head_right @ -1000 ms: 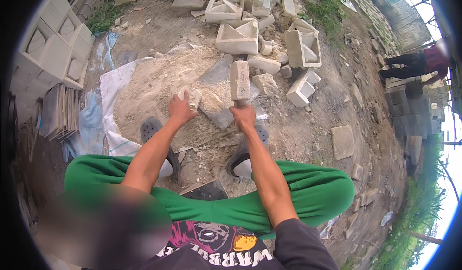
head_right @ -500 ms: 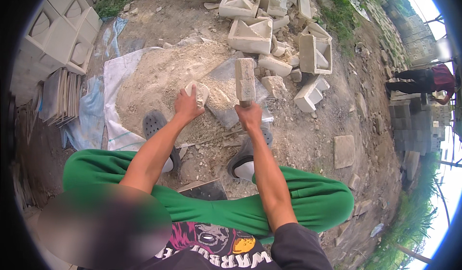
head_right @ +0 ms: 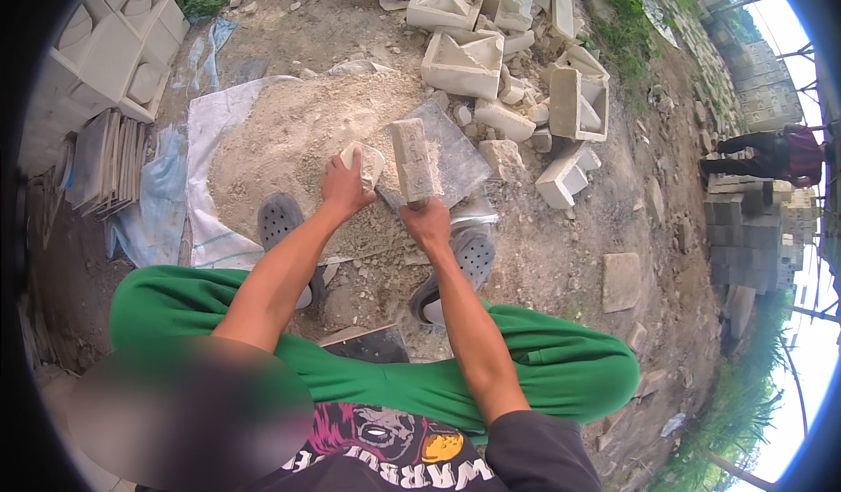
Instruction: The person shapes a concrete block by striking and scraping its edges with a smaller stone while sitting on the ground.
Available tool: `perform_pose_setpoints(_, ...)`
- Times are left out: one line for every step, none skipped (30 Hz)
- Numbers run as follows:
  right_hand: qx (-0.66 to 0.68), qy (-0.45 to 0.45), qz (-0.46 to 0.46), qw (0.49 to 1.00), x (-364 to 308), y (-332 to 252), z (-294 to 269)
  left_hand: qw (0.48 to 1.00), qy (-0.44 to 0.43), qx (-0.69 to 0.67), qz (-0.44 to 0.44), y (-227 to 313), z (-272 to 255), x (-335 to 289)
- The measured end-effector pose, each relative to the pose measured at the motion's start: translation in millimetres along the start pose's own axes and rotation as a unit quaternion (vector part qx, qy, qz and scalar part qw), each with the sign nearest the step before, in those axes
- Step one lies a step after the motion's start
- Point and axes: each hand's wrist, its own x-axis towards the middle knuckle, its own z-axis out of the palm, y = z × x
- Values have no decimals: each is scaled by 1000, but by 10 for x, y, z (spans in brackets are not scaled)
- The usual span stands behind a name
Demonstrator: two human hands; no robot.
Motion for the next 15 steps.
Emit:
perform_pose_setpoints(-2, 1, 0, 1000, -31, -10, 64, 1000, 1, -3, 1, 3, 0, -2)
perform_pose_setpoints(-73, 8, 29, 997, -44, -22, 145, 1000, 1, -11, 1, -17, -1, 5)
perform_pose_setpoints(-142, 15, 58, 988, -43, -22, 177, 1000, 2, -20, 3, -20, -1, 15)
perform_pose_setpoints(-126, -11, 74, 989, -3, -18, 154, 1000, 4, -21, 5, 10, 4, 32)
perform_pose_setpoints(-123, -14, 73, 990, 10, -90, 140, 1000, -9, -9, -2, -8, 14, 28)
perform_pose_setpoints(-87, -52, 98, 990, 9, -220, 67, 1000, -20, 1, -9, -27, 20, 35)
perform_pose_setpoints(-50, -90, 122, 987, -17, -337, 24, 1000, -19, 2, -12, -72, 25, 34)
perform_pose_setpoints(-103, -21, 69, 992, -41, -375, 23, 1000, -15, -13, -12, -75, 32, 32)
perform_pose_setpoints(-104, -19, 69, 992, -71, -403, 7, 999, -12, -28, -13, -79, 42, 29)
perform_pose_setpoints(-69, 13, 42, 997, -108, -426, -6, 999, -11, -30, -11, -80, 55, 26)
perform_pose_setpoints(-33, 46, 14, 998, -126, -432, -28, 1000, -9, -26, -8, -69, 45, 34)
perform_pose_setpoints(-32, 49, 14, 998, -132, -388, -28, 1000, -6, -22, -4, -64, 36, 37)
perform_pose_setpoints(-45, 39, 9, 998, -126, -310, -9, 1000, -5, -21, -2, -71, 30, 32)
perform_pose_setpoints(-58, 33, 4, 998, -94, -220, -7, 1000, -8, -24, -5, -62, 31, 36)
perform_pose_setpoints(-57, 42, 4, 997, -30, -119, -3, 1000, -9, -27, -5, -35, 25, 44)
